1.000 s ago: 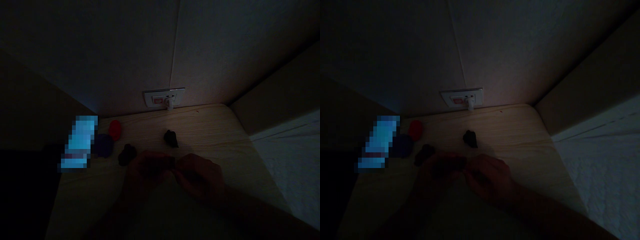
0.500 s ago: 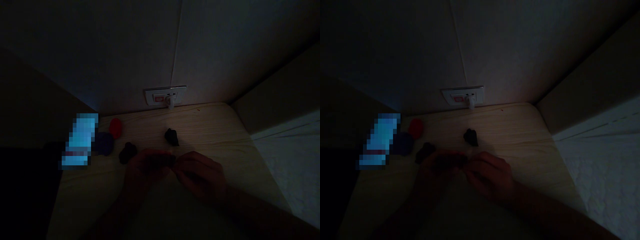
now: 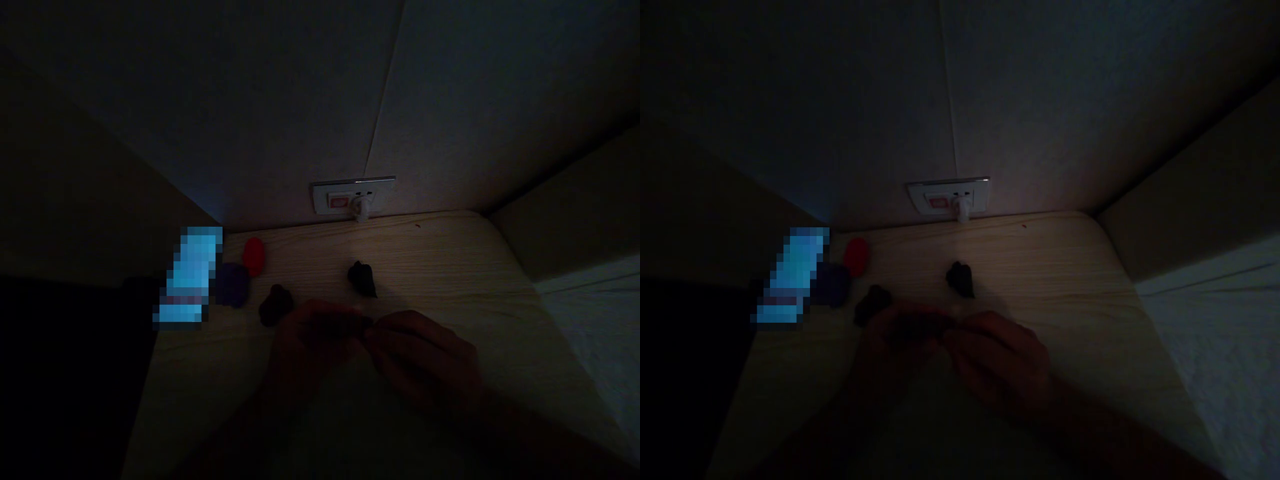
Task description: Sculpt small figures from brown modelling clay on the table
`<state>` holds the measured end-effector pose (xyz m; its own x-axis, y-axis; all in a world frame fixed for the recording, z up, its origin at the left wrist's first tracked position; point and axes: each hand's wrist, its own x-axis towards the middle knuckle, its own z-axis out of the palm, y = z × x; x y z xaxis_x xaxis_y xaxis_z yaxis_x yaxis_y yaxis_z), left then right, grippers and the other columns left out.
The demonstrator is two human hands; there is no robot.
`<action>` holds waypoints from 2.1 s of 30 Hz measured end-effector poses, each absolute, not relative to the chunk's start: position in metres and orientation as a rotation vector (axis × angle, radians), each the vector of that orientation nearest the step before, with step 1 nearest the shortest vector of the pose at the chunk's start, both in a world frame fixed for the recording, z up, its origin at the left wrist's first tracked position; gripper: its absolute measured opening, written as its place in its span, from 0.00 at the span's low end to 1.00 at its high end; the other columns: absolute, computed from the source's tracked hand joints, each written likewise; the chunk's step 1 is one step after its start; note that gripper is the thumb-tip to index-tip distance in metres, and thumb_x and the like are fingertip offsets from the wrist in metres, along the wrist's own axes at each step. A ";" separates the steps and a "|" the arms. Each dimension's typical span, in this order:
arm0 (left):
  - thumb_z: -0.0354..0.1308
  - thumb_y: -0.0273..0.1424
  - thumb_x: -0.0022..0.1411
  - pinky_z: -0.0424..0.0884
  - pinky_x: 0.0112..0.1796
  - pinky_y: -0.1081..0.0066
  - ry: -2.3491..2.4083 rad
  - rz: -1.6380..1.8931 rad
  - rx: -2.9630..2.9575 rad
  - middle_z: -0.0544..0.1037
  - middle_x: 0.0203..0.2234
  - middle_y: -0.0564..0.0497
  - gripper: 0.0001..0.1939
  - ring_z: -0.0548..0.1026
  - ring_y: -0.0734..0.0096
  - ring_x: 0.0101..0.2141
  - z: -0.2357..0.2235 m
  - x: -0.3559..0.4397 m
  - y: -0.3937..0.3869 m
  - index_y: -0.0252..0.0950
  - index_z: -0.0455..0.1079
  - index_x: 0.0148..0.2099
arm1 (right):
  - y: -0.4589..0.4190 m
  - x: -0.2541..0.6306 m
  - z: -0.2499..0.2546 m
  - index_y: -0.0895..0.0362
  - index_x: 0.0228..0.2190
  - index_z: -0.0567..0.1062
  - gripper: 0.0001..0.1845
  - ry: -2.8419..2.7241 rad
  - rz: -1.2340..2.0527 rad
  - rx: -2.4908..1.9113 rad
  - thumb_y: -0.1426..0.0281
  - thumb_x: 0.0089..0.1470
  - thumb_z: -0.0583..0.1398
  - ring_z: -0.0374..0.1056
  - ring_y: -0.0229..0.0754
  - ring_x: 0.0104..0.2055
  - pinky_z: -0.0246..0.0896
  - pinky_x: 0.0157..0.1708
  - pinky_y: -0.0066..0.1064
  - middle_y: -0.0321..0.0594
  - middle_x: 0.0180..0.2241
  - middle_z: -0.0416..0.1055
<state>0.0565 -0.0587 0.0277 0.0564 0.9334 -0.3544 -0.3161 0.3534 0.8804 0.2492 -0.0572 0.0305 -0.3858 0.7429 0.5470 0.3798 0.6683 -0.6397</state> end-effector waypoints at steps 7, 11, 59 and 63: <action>0.75 0.22 0.44 0.83 0.40 0.63 1.117 1.046 0.703 0.88 0.35 0.46 0.15 0.86 0.57 0.38 0.028 0.057 -0.059 0.37 0.80 0.37 | -0.057 0.250 0.027 0.60 0.45 0.78 0.14 -2.029 0.538 -0.855 0.81 0.57 0.64 0.78 0.39 0.34 0.77 0.31 0.25 0.45 0.37 0.78; 0.75 0.23 0.42 0.82 0.42 0.60 1.130 1.014 0.697 0.87 0.37 0.45 0.16 0.86 0.54 0.40 0.029 0.057 -0.059 0.36 0.79 0.36 | -0.056 0.251 0.029 0.58 0.44 0.78 0.13 -2.051 0.509 -0.859 0.80 0.58 0.63 0.78 0.40 0.33 0.77 0.29 0.26 0.45 0.36 0.79; 0.71 0.31 0.53 0.79 0.33 0.68 1.045 0.921 0.731 0.86 0.30 0.47 0.11 0.82 0.64 0.29 0.025 0.053 -0.054 0.37 0.83 0.40 | -0.053 0.246 0.033 0.56 0.46 0.76 0.13 -1.841 0.784 -0.852 0.76 0.58 0.64 0.74 0.38 0.28 0.71 0.25 0.27 0.40 0.30 0.77; 0.71 0.28 0.50 0.77 0.31 0.71 1.047 0.939 0.741 0.85 0.26 0.50 0.07 0.82 0.67 0.27 0.027 0.054 -0.053 0.38 0.82 0.35 | -0.052 0.245 0.033 0.58 0.45 0.78 0.12 -1.856 0.747 -0.811 0.78 0.59 0.64 0.74 0.38 0.28 0.71 0.25 0.27 0.43 0.31 0.78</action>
